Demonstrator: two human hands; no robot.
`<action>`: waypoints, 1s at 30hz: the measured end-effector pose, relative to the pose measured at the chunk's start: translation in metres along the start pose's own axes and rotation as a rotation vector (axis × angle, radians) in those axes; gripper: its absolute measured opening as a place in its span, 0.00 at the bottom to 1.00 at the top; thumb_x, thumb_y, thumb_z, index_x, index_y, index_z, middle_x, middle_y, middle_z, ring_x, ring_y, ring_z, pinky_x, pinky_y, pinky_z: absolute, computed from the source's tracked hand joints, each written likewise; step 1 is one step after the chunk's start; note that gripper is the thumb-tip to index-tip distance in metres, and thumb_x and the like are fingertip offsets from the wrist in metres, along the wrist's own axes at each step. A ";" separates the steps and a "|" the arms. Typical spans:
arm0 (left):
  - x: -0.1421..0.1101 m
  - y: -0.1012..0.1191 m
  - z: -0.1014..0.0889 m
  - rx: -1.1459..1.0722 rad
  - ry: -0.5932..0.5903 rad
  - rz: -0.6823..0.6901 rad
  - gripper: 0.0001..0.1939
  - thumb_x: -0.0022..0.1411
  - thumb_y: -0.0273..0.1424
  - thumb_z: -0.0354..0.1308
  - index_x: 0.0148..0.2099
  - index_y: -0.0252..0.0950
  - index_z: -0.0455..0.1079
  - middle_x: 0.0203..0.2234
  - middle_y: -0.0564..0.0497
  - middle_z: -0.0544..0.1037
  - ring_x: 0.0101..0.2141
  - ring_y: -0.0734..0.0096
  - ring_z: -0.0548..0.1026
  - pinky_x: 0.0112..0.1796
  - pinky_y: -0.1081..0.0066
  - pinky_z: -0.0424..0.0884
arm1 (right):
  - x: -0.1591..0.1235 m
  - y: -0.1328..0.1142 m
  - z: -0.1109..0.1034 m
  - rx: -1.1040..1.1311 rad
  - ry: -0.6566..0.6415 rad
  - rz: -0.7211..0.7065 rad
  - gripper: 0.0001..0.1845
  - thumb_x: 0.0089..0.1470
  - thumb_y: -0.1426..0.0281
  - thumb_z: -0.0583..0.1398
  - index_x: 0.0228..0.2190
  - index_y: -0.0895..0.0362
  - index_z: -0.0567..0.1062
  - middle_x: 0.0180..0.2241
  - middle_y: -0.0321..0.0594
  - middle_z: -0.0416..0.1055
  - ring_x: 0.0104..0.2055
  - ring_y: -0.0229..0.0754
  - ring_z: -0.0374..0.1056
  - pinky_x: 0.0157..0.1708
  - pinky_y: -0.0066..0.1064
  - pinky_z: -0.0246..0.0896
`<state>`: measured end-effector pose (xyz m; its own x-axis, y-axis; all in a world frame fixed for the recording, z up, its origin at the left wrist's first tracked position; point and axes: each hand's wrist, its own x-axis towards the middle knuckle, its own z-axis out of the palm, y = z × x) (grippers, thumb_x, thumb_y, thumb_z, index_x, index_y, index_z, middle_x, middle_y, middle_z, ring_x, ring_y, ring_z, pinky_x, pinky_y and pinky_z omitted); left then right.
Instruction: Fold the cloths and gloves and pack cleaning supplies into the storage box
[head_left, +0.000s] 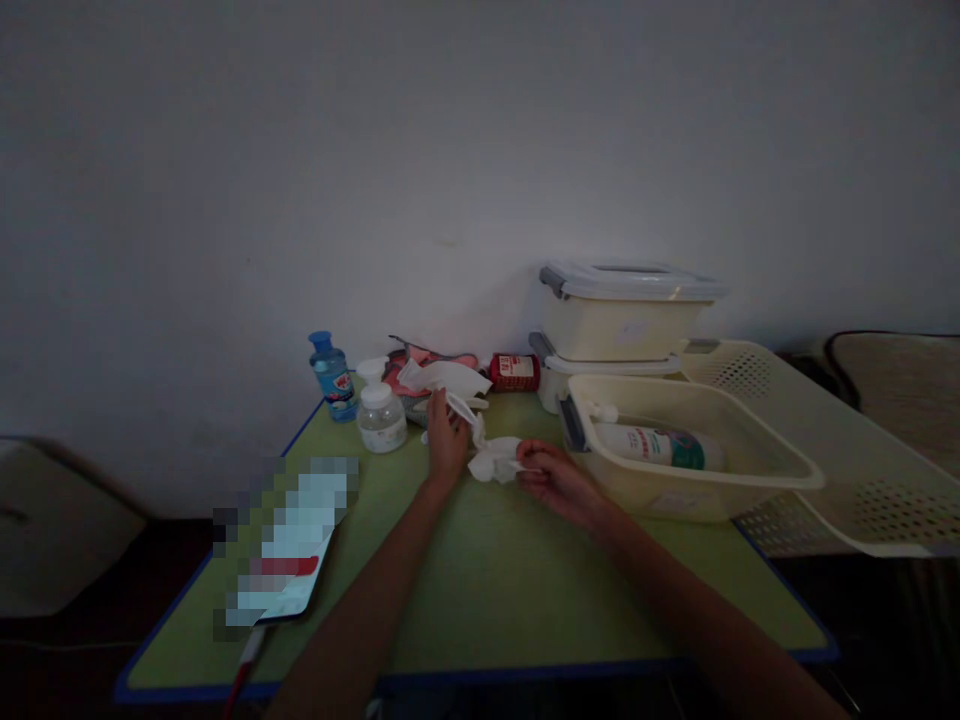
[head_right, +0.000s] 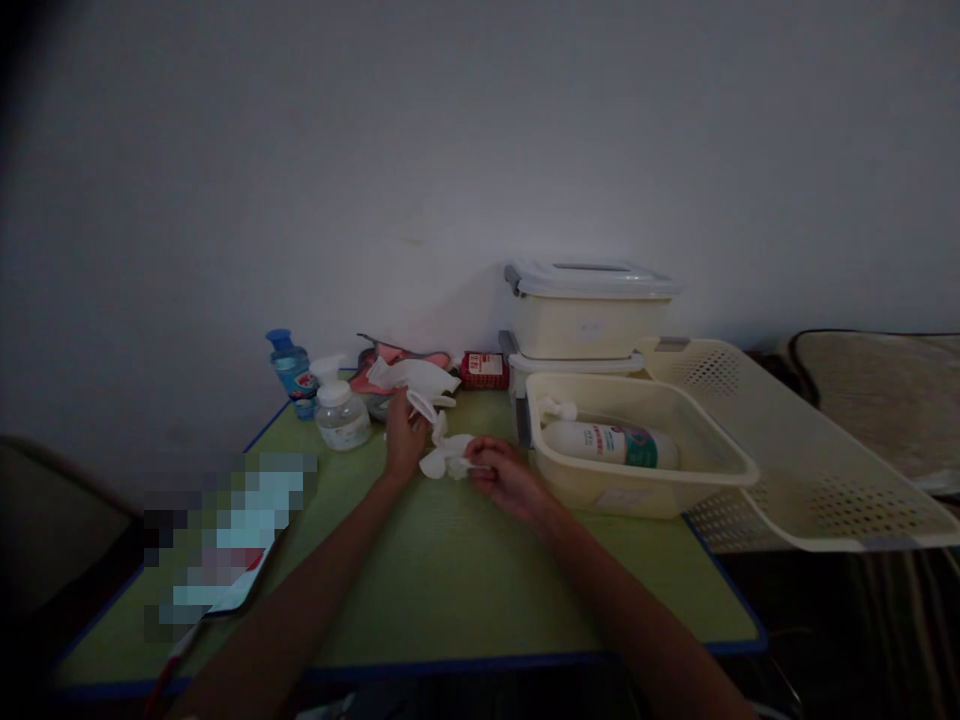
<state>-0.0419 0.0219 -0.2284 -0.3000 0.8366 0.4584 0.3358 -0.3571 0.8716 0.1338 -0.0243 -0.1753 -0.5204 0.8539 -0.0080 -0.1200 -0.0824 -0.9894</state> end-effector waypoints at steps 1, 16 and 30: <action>-0.002 0.003 0.000 -0.013 0.012 0.005 0.30 0.55 0.24 0.50 0.59 0.35 0.48 0.61 0.37 0.48 0.57 0.56 0.59 0.52 0.57 0.63 | -0.002 -0.001 0.000 0.063 -0.022 0.004 0.07 0.38 0.68 0.55 0.23 0.55 0.61 0.16 0.24 0.43 0.15 0.28 0.37 0.16 0.22 0.34; -0.055 0.063 -0.028 -0.332 -0.429 -0.156 0.18 0.49 0.38 0.62 0.41 0.35 0.68 0.35 0.46 0.75 0.36 0.65 0.74 0.38 0.66 0.70 | -0.012 0.010 0.005 0.375 -0.021 -0.050 0.09 0.35 0.72 0.60 0.24 0.56 0.65 0.18 0.27 0.53 0.19 0.30 0.49 0.20 0.24 0.48; -0.059 0.054 -0.010 -0.567 -0.028 -0.541 0.15 0.43 0.39 0.61 0.28 0.35 0.61 0.17 0.59 0.67 0.17 0.80 0.65 0.20 0.77 0.62 | -0.015 0.023 0.019 -0.169 0.050 -0.148 0.31 0.38 0.71 0.63 0.47 0.53 0.64 0.47 0.40 0.64 0.44 0.41 0.64 0.42 0.33 0.61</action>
<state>-0.0150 -0.0514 -0.2066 -0.2662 0.9624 -0.0533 -0.3604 -0.0481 0.9316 0.1232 -0.0491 -0.1947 -0.4644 0.8752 0.1358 -0.0462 0.1292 -0.9905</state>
